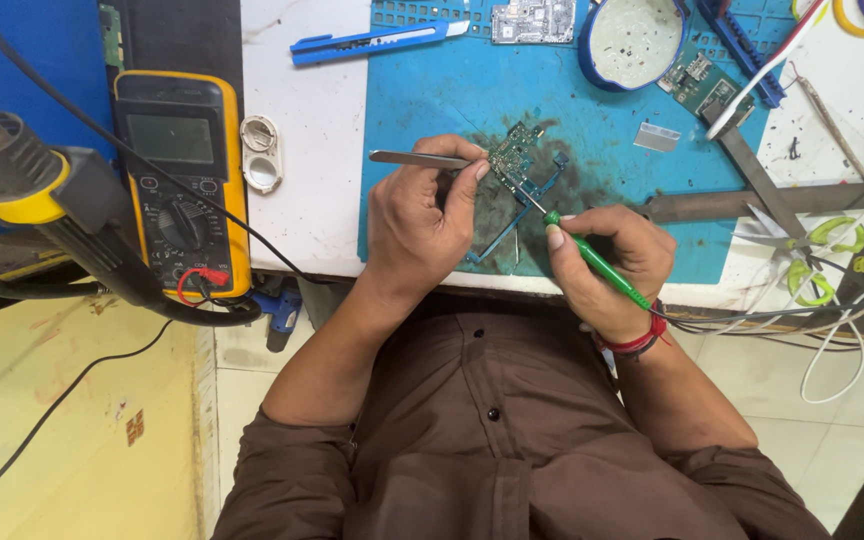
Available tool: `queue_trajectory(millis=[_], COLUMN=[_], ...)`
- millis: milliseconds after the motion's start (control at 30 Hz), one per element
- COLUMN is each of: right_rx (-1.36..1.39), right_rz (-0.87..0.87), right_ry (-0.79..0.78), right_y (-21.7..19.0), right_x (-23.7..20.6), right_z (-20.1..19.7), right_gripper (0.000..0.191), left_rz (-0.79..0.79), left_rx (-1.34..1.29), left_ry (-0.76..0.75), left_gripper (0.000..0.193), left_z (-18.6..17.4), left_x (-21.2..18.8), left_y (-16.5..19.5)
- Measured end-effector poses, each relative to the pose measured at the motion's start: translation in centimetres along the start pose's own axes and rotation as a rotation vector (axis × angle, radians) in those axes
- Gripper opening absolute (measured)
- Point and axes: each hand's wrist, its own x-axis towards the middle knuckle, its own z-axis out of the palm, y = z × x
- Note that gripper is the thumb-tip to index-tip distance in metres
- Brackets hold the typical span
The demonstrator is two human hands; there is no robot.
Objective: The person uses tweezers and a soldering iron to remove a small component from a green circuit board. They then place the removed component into a small white bowl on the workbench.
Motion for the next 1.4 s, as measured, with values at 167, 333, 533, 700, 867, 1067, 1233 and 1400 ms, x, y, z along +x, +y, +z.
queue_trajectory(millis=[167, 333, 533, 700, 867, 1067, 1233, 1400], right_rx=[0.027, 0.008, 0.006, 0.022, 0.021, 0.002, -0.006, -0.019], right_rz=[0.022, 0.017, 0.019, 0.009, 0.018, 0.010, 0.002, -0.002], right_ry=[-0.010, 0.001, 0.006, -0.005, -0.023, -0.021, -0.009, -0.001], right_y=[-0.07, -0.04, -0.11, -0.14, -0.17, -0.08, -0.07, -0.07], right_x=[-0.10, -0.04, -0.08, 0.02, 0.00, 0.02, 0.06, 0.13], right_z=[-0.04, -0.01, 0.04, 0.03, 0.02, 0.00, 0.03, 0.07], right_gripper=[0.009, 0.009, 0.009, 0.009, 0.009, 0.010, 0.010, 0.011], left_rz=[-0.008, -0.016, 0.003, 0.001, -0.014, 0.011, -0.011, -0.004], left_rx=[0.015, 0.006, 0.009, 0.013, 0.011, 0.013, 0.002, 0.000], left_ry=[0.002, -0.006, 0.000, -0.003, -0.006, 0.003, -0.004, 0.003], left_gripper=[0.008, 0.008, 0.008, 0.008, 0.008, 0.007, 0.007, 0.007], left_z=[0.03, 0.00, 0.04, 0.03, 0.02, -0.02, 0.05, 0.02], left_x=[-0.05, -0.04, -0.05, -0.03, 0.00, -0.02, -0.02, -0.01], left_y=[-0.06, -0.15, -0.15, -0.12, -0.14, -0.17, -0.13, -0.10])
